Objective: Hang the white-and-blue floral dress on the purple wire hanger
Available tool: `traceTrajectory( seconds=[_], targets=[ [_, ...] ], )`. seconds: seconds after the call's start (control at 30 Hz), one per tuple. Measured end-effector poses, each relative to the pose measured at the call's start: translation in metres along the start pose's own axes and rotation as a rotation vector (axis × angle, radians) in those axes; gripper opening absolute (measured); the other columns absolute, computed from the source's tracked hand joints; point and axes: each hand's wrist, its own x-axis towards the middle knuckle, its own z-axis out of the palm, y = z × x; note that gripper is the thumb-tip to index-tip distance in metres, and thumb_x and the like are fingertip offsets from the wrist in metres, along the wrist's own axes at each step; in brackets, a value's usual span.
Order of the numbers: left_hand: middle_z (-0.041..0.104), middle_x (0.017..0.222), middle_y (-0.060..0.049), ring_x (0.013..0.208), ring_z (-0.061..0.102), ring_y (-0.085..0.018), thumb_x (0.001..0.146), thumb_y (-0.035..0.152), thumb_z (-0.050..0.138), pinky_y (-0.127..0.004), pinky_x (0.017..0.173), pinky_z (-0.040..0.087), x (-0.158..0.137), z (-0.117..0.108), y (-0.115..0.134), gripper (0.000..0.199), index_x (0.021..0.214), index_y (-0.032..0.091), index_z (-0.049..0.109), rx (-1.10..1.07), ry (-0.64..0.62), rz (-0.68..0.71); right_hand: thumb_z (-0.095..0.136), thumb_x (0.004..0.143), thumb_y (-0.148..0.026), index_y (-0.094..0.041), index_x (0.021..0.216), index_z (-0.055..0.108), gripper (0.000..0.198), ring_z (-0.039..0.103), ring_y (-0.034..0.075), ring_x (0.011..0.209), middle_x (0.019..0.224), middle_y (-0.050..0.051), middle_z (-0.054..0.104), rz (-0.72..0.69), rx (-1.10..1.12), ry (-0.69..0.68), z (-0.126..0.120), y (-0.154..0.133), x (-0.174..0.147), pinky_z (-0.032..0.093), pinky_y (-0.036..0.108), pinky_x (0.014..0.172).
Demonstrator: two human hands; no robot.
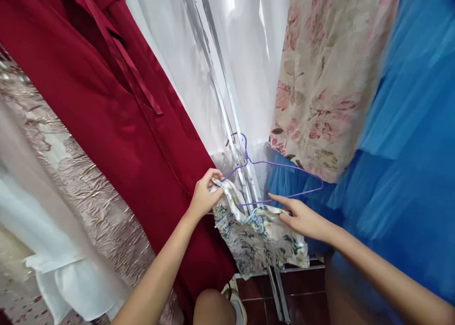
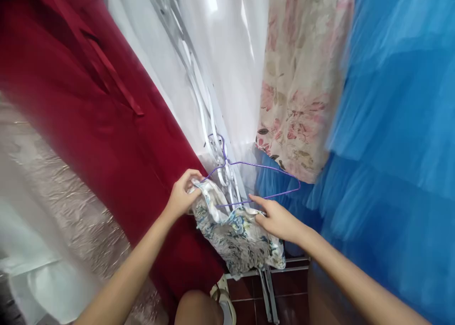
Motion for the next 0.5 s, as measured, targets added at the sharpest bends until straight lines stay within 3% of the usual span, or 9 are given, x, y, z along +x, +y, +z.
traceTrajectory(
  seconds=[0.1, 0.2, 0.3, 0.4, 0.47, 0.5],
  targets=[
    [0.06, 0.085, 0.001, 0.063, 0.052, -0.011, 0.072, 0.005, 0.053, -0.023, 0.062, 0.041, -0.006, 0.006, 0.0, 0.025, 0.091, 0.019, 0.059, 0.115, 0.214, 0.07, 0.048, 0.084, -0.013, -0.025, 0.157, 0.029, 0.077, 0.056, 0.017, 0.06, 0.076, -0.002, 0.065, -0.068, 0.006, 0.024, -0.02, 0.001, -0.03, 0.045, 0.028, 0.058],
    [0.058, 0.079, 0.0, 0.065, 0.051, -0.013, 0.074, 0.003, 0.051, -0.025, 0.063, 0.041, -0.014, 0.004, -0.003, 0.02, 0.08, 0.018, 0.06, 0.194, 0.263, 0.168, 0.05, 0.085, -0.014, -0.025, 0.16, 0.018, 0.082, 0.056, 0.016, 0.064, 0.077, -0.002, 0.062, -0.118, -0.017, 0.208, -0.049, 0.014, -0.048, 0.044, 0.026, 0.058],
    [0.06, 0.079, -0.001, 0.067, 0.053, -0.014, 0.075, 0.002, 0.05, -0.026, 0.063, 0.041, -0.02, 0.005, -0.002, 0.021, 0.081, 0.018, 0.063, 0.207, 0.244, 0.202, 0.051, 0.086, -0.02, -0.019, 0.16, 0.014, 0.083, 0.061, 0.019, 0.07, 0.087, 0.002, 0.067, -0.123, -0.16, 0.388, -0.073, 0.032, -0.04, 0.048, 0.03, 0.067],
    [0.062, 0.081, -0.002, 0.07, 0.056, -0.014, 0.076, 0.003, 0.051, -0.026, 0.065, 0.044, -0.02, 0.006, 0.001, 0.02, 0.082, 0.017, 0.065, 0.216, 0.251, 0.202, 0.051, 0.085, -0.024, -0.012, 0.149, 0.043, 0.065, 0.064, 0.024, 0.078, 0.094, 0.009, 0.07, -0.078, -0.317, 0.415, -0.09, 0.039, -0.016, 0.049, 0.034, 0.072],
    [0.064, 0.086, -0.002, 0.074, 0.058, -0.015, 0.078, 0.005, 0.053, -0.026, 0.069, 0.045, -0.02, 0.002, -0.001, 0.019, 0.084, 0.018, 0.066, 0.233, 0.277, 0.177, 0.052, 0.084, -0.024, -0.013, 0.119, 0.068, 0.041, 0.065, 0.026, 0.08, 0.093, 0.011, 0.072, -0.06, -0.344, 0.339, -0.1, 0.033, -0.005, 0.048, 0.033, 0.072],
    [0.064, 0.091, -0.003, 0.074, 0.058, -0.014, 0.079, 0.008, 0.055, -0.026, 0.071, 0.046, -0.021, -0.002, -0.003, 0.017, 0.087, 0.018, 0.066, 0.239, 0.3, 0.141, 0.053, 0.084, -0.025, -0.014, 0.102, 0.073, 0.029, 0.065, 0.024, 0.077, 0.088, 0.009, 0.073, -0.049, -0.312, 0.27, -0.106, 0.027, -0.003, 0.047, 0.031, 0.069]
  ],
)
